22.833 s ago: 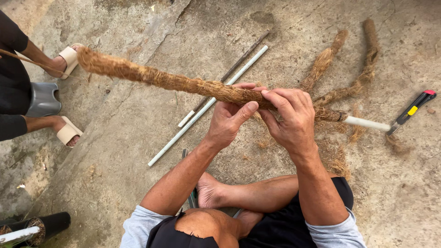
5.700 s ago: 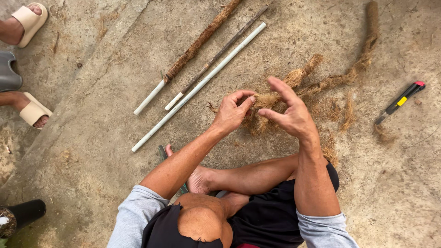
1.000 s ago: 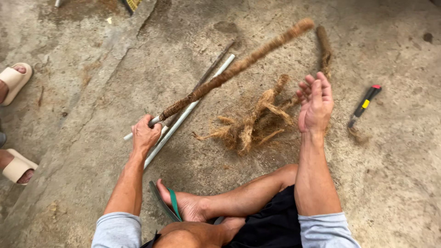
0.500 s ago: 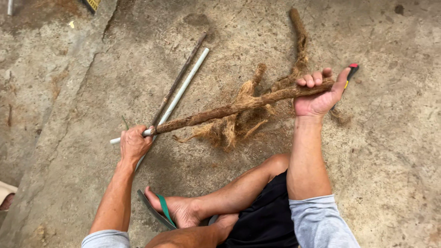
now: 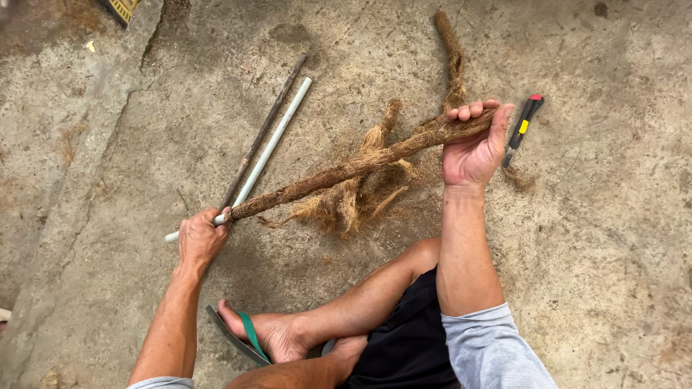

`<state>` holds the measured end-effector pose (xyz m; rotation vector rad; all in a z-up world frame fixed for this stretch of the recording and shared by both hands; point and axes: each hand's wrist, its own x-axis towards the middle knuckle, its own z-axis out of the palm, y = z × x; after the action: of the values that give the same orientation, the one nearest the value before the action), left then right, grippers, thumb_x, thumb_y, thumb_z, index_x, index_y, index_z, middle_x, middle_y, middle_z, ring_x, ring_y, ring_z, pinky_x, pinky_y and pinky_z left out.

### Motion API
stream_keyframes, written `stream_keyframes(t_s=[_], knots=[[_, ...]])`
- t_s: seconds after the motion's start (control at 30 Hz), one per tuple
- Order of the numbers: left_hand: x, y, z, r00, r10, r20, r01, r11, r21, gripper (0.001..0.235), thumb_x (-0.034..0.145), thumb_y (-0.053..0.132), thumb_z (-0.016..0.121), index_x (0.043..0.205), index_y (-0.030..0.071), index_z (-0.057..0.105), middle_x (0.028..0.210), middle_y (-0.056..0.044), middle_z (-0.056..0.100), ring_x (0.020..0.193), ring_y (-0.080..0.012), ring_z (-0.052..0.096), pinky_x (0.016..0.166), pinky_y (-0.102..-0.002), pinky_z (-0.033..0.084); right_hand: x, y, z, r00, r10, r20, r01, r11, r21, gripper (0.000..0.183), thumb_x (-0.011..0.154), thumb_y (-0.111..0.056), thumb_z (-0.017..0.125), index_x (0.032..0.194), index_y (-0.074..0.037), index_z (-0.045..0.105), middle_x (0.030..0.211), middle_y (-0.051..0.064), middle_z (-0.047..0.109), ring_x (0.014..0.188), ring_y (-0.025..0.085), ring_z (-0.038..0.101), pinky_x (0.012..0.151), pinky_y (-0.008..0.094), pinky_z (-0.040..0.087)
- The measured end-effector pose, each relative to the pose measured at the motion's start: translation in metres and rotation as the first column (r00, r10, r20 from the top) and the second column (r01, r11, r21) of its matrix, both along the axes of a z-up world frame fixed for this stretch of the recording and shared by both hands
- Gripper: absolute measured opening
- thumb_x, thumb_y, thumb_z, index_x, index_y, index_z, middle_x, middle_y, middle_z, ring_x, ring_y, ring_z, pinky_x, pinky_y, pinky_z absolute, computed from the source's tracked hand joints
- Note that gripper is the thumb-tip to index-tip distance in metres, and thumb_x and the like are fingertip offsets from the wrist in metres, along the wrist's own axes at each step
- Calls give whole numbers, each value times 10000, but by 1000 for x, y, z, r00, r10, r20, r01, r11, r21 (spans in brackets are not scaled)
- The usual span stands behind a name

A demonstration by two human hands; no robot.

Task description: The person prepares a plant support pole by wrapping brown coconut fiber around a white plastic pipe and smoothing the material by hand.

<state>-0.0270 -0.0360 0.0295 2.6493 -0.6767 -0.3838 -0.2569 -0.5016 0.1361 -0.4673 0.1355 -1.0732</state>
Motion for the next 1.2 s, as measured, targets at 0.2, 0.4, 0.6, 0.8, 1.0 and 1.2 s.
stream_keyframes(t_s=[0.2,0.4,0.6,0.8,1.0,1.2], knots=[[0,8,-21,990,-103,93,106,994,-31,125,903,125,638,823,121,734,674,-84,710,529,-162,620,597,-389,532,3,0,0,1000,-8,-10,9,999,45,307,1016,-392,652,1076,-91,660,883,75,702,829,204,694,816,377,607],[-6,7,-21,998,25,-49,-20,996,91,259,1047,237,640,855,90,731,711,-125,731,585,-265,668,629,-465,565,4,6,-2,999,45,-5,-45,998,33,266,1030,-331,652,1117,-80,659,926,86,716,876,219,712,933,410,616],[-5,7,-21,999,-37,7,36,998,52,95,898,132,672,885,102,761,756,-146,740,628,-283,704,672,-455,572,7,5,3,999,41,-6,-41,998,40,286,1050,-349,632,1108,-69,659,915,94,714,864,238,713,929,434,618],[-7,1,-28,998,-1,-63,12,986,164,210,1007,315,627,996,193,796,516,-74,670,403,-215,552,487,-402,509,4,18,17,995,98,34,-98,995,4,376,1017,-392,588,1188,-68,673,972,103,723,854,228,711,848,414,604],[-11,-8,-15,990,-104,-92,131,921,368,392,1063,442,558,940,191,832,478,-32,601,392,-154,484,455,-360,475,3,-1,4,997,79,16,-80,993,85,245,1054,-358,616,1167,-140,623,1016,73,715,844,186,704,771,339,600],[-22,-21,-1,982,-135,-130,168,940,297,317,863,235,609,1122,240,790,505,-88,681,382,-199,574,477,-381,542,2,-14,-11,962,-203,-181,215,975,51,333,977,-425,742,1090,-140,612,763,-26,572,625,86,549,551,269,485]])
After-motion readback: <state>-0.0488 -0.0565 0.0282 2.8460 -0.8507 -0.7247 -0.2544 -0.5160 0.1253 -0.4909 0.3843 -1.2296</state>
